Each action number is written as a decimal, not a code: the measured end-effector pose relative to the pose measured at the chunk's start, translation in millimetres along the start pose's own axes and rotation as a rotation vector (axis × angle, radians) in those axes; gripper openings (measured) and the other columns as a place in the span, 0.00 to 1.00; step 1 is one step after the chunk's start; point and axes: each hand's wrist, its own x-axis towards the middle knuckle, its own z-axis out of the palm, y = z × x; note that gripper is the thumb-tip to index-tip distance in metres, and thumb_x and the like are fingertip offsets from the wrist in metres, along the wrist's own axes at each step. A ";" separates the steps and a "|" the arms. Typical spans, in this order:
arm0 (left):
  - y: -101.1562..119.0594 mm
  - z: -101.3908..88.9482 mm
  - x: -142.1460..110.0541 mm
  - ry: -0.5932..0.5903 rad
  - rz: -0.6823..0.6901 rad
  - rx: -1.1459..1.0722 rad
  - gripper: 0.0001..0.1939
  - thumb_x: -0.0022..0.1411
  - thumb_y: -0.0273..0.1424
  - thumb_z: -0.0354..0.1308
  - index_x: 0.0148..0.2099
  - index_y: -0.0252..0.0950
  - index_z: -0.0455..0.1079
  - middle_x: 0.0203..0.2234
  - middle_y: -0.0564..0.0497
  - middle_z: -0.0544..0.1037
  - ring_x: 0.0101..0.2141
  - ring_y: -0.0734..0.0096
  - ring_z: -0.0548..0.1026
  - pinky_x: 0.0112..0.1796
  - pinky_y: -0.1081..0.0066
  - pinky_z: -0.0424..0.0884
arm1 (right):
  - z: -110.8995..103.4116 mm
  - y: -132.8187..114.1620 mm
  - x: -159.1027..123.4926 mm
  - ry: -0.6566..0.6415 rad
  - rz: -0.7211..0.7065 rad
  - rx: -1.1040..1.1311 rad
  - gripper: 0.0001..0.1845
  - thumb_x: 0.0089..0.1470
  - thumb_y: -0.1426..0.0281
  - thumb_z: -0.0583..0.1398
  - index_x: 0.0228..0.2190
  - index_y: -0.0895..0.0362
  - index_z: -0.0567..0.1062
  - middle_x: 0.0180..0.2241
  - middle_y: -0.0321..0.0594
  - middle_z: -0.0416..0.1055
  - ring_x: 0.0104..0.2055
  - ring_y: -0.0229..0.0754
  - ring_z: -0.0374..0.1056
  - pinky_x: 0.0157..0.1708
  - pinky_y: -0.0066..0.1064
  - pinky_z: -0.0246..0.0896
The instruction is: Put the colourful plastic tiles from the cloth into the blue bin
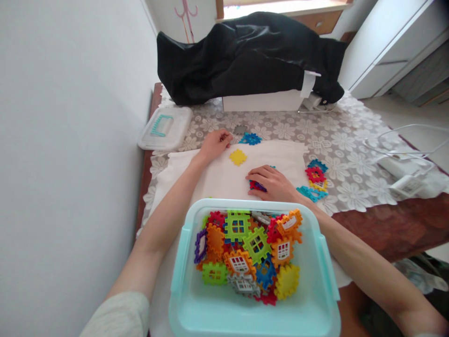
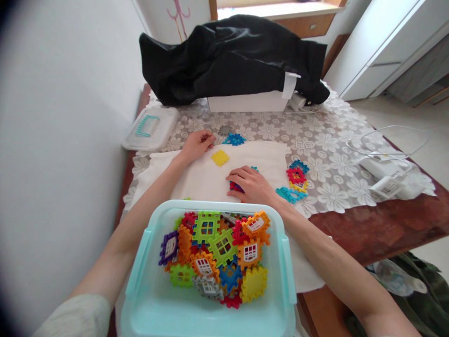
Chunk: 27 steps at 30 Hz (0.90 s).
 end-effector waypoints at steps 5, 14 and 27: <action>-0.7 0.4 0.2 0.009 0.028 0.005 0.12 0.76 0.38 0.59 0.44 0.36 0.79 0.32 0.47 0.83 0.32 0.66 0.75 0.35 0.68 0.64 | 0.5 0.0 -0.2 0.014 -0.008 -0.015 0.20 0.70 0.59 0.69 0.57 0.56 0.81 0.57 0.50 0.81 0.59 0.55 0.77 0.58 0.51 0.78; -2.7 0.3 1.0 0.005 0.036 -0.006 0.12 0.75 0.39 0.59 0.44 0.36 0.78 0.31 0.47 0.83 0.32 0.67 0.75 0.34 0.68 0.64 | -0.6 -2.4 -0.4 0.026 -0.005 -0.062 0.18 0.71 0.61 0.68 0.57 0.56 0.81 0.60 0.47 0.81 0.57 0.54 0.81 0.56 0.48 0.78; -3.8 0.8 1.4 0.008 0.025 0.010 0.13 0.75 0.39 0.59 0.45 0.36 0.79 0.31 0.48 0.84 0.32 0.66 0.76 0.34 0.68 0.64 | 9.1 4.3 -3.6 0.010 0.002 0.092 0.18 0.74 0.64 0.64 0.59 0.58 0.78 0.65 0.53 0.76 0.67 0.57 0.76 0.66 0.53 0.78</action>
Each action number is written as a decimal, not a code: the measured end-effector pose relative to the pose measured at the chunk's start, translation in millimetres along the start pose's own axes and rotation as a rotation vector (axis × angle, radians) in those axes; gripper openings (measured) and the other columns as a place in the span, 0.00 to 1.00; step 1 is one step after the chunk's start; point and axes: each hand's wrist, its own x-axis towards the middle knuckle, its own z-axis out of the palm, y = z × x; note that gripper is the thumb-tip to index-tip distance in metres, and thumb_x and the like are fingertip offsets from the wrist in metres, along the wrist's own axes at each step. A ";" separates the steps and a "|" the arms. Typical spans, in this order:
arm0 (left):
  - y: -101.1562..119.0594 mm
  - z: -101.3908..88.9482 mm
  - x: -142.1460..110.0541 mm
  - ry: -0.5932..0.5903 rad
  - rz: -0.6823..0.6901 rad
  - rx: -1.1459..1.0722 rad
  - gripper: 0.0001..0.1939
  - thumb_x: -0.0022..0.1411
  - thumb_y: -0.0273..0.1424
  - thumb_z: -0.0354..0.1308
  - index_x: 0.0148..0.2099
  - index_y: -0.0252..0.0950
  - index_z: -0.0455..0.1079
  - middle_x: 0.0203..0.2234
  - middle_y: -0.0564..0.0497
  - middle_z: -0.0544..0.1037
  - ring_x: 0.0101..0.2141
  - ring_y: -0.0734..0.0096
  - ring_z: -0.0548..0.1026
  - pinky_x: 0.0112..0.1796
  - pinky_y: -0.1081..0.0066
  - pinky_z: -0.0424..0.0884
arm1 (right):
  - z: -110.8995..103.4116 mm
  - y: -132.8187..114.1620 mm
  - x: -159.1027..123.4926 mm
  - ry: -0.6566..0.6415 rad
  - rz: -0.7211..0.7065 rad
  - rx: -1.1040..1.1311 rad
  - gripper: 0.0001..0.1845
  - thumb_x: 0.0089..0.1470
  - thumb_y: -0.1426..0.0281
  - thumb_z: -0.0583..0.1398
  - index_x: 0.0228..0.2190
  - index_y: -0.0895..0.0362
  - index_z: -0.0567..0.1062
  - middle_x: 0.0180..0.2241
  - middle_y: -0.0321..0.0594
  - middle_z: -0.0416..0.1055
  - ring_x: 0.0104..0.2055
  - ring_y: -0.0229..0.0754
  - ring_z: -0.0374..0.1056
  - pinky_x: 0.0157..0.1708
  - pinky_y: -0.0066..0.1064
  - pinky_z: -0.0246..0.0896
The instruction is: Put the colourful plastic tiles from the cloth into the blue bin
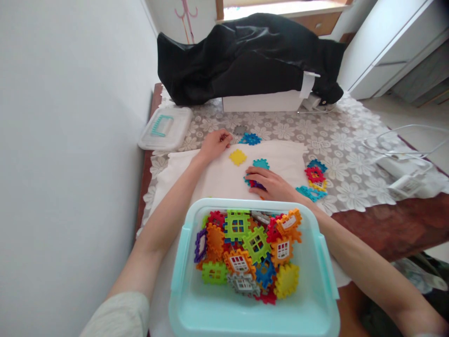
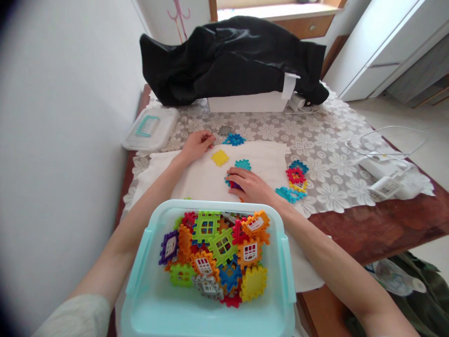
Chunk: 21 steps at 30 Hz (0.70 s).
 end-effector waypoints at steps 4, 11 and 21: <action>0.0 -0.1 0.6 -0.002 0.003 0.004 0.13 0.75 0.38 0.59 0.45 0.35 0.79 0.31 0.47 0.84 0.32 0.66 0.76 0.34 0.68 0.64 | -0.8 0.8 0.7 -0.020 -0.006 0.027 0.18 0.76 0.64 0.62 0.60 0.58 0.78 0.66 0.54 0.75 0.68 0.56 0.75 0.69 0.52 0.76; 1.1 -0.4 0.2 -0.002 0.006 -0.002 0.12 0.76 0.37 0.59 0.44 0.36 0.79 0.31 0.48 0.84 0.32 0.67 0.76 0.34 0.69 0.64 | -4.4 -3.0 1.4 -0.053 0.027 0.036 0.20 0.78 0.65 0.58 0.64 0.58 0.76 0.68 0.56 0.73 0.72 0.55 0.72 0.72 0.53 0.73; 0.3 0.2 -0.2 0.001 0.021 -0.001 0.11 0.76 0.37 0.59 0.44 0.36 0.78 0.31 0.48 0.83 0.32 0.67 0.77 0.35 0.69 0.65 | -5.0 -3.8 2.2 -0.088 0.038 0.031 0.25 0.77 0.63 0.59 0.68 0.61 0.73 0.70 0.60 0.71 0.74 0.58 0.69 0.74 0.56 0.70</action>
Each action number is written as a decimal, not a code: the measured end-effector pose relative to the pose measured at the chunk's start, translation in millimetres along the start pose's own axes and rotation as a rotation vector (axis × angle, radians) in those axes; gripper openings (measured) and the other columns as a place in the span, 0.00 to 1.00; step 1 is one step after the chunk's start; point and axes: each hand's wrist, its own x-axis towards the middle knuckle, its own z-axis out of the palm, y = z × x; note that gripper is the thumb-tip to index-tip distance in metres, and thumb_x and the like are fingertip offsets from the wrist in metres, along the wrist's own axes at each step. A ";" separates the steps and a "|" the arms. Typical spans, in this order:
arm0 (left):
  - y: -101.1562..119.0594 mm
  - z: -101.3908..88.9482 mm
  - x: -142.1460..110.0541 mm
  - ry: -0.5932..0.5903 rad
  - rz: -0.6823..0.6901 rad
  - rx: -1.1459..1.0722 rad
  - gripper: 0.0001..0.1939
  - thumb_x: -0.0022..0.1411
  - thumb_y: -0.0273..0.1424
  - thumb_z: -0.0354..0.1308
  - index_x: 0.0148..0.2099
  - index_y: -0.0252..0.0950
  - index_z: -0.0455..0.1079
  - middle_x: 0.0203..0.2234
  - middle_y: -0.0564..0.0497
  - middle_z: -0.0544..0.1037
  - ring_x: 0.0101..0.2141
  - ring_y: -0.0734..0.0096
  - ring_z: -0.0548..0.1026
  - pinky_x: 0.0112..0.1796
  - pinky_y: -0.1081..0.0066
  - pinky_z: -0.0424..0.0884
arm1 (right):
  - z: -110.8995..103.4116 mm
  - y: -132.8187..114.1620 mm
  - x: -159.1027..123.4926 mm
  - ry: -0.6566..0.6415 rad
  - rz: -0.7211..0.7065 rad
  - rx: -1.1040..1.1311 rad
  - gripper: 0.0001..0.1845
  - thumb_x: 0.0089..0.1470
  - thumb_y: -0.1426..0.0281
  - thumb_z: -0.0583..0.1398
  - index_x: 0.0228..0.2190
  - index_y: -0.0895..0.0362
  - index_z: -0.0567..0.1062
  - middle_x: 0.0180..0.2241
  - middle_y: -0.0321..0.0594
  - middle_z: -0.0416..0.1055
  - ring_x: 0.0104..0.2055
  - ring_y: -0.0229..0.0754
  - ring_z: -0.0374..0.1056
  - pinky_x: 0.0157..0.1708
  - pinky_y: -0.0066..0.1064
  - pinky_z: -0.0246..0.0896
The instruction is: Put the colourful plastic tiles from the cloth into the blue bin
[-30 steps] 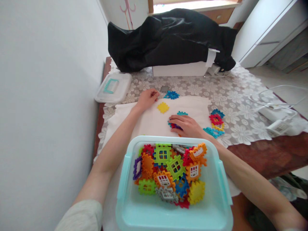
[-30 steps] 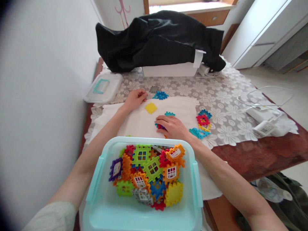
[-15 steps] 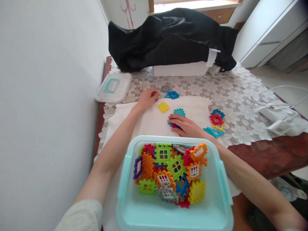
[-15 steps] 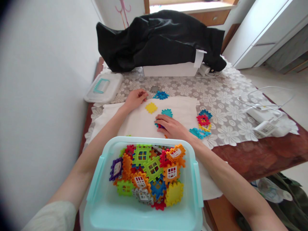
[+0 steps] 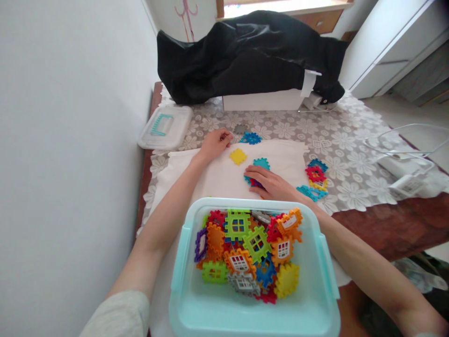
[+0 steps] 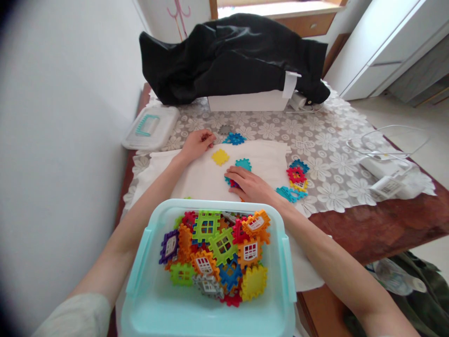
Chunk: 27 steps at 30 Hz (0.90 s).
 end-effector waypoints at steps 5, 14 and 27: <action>-0.2 -0.3 0.3 -0.008 -0.007 -0.011 0.11 0.76 0.37 0.59 0.44 0.36 0.78 0.31 0.47 0.83 0.32 0.67 0.76 0.34 0.69 0.65 | -5.2 -5.4 0.1 -0.015 0.036 0.006 0.25 0.79 0.63 0.55 0.68 0.62 0.73 0.70 0.59 0.70 0.73 0.57 0.70 0.74 0.54 0.70; -1.4 1.3 1.8 -0.005 -0.005 -0.016 0.10 0.76 0.36 0.59 0.44 0.37 0.78 0.31 0.48 0.83 0.32 0.67 0.76 0.35 0.69 0.65 | -5.8 -5.5 -1.1 -0.010 0.059 0.023 0.24 0.78 0.61 0.58 0.67 0.58 0.74 0.70 0.56 0.71 0.73 0.54 0.71 0.74 0.52 0.70; 4.2 1.0 -0.2 -0.004 -0.035 -0.009 0.10 0.76 0.37 0.59 0.47 0.36 0.78 0.32 0.47 0.83 0.33 0.66 0.77 0.36 0.68 0.68 | -3.8 -2.0 -1.4 0.005 0.049 0.038 0.22 0.77 0.62 0.59 0.65 0.55 0.77 0.70 0.54 0.72 0.72 0.54 0.72 0.73 0.52 0.72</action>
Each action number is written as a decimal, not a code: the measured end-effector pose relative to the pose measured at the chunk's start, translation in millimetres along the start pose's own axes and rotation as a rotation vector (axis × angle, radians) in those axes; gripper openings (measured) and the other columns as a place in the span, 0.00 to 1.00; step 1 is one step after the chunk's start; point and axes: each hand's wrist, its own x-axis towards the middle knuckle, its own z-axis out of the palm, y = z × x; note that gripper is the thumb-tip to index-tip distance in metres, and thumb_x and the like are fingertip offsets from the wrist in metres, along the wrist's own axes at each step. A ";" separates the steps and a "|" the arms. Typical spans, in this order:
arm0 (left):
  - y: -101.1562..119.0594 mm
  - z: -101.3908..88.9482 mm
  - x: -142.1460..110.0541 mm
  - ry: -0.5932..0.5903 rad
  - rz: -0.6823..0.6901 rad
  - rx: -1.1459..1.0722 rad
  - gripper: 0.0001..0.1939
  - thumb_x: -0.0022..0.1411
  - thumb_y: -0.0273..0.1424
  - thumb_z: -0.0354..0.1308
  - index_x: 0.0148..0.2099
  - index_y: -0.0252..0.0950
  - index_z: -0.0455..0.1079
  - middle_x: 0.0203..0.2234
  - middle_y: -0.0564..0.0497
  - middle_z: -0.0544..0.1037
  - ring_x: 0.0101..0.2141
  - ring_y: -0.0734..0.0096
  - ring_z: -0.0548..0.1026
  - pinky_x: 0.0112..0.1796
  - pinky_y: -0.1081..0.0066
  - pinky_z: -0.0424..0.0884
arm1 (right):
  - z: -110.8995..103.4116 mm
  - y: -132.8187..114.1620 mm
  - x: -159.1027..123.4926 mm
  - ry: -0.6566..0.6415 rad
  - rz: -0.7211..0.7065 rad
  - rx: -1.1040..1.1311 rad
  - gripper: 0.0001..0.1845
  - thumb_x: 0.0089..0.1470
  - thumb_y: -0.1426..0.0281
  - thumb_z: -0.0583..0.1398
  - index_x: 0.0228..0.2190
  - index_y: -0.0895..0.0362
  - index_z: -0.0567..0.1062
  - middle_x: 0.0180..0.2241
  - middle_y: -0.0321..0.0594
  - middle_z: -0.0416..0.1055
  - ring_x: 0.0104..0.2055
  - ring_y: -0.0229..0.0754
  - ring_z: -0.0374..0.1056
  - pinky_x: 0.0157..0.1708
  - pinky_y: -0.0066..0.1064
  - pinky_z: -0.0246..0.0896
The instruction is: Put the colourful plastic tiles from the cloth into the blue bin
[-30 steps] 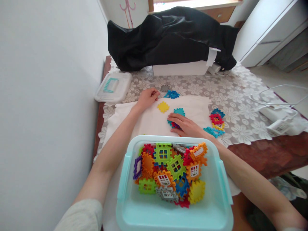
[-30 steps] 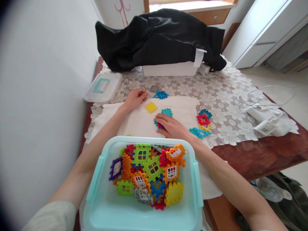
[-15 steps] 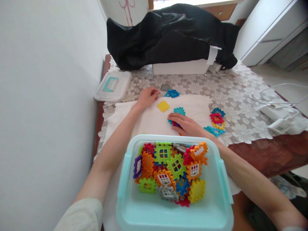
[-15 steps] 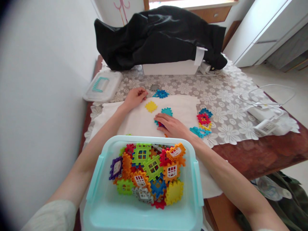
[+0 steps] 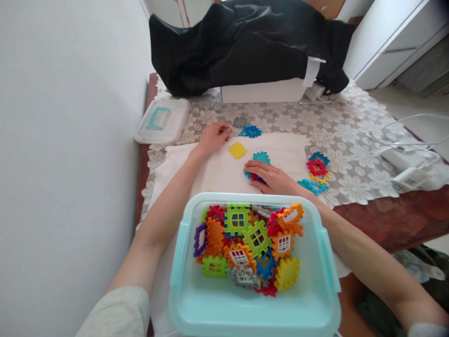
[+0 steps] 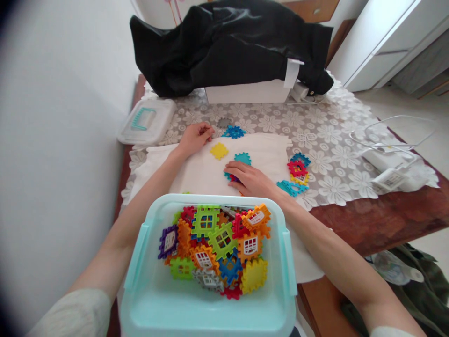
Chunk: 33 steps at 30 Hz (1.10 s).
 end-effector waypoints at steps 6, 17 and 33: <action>-2.2 1.0 0.4 -0.004 0.000 0.001 0.11 0.77 0.37 0.59 0.47 0.37 0.78 0.32 0.47 0.82 0.34 0.66 0.76 0.39 0.68 0.69 | 0.0 1.0 1.2 0.005 -0.059 -0.036 0.23 0.77 0.61 0.59 0.64 0.61 0.77 0.68 0.57 0.74 0.71 0.56 0.72 0.71 0.53 0.73; -1.6 0.4 0.4 -0.005 0.006 -0.008 0.11 0.77 0.38 0.58 0.46 0.37 0.77 0.31 0.47 0.82 0.32 0.66 0.76 0.38 0.68 0.70 | -0.3 3.1 1.2 -0.019 -0.030 0.017 0.21 0.78 0.61 0.57 0.64 0.57 0.77 0.68 0.54 0.74 0.74 0.55 0.69 0.74 0.53 0.71; -4.8 2.0 1.8 -0.002 0.001 -0.013 0.15 0.77 0.43 0.60 0.46 0.37 0.78 0.31 0.45 0.82 0.33 0.64 0.77 0.39 0.67 0.74 | -0.1 3.7 0.0 -0.009 -0.027 0.034 0.21 0.77 0.61 0.59 0.63 0.55 0.78 0.68 0.52 0.74 0.72 0.53 0.72 0.72 0.51 0.73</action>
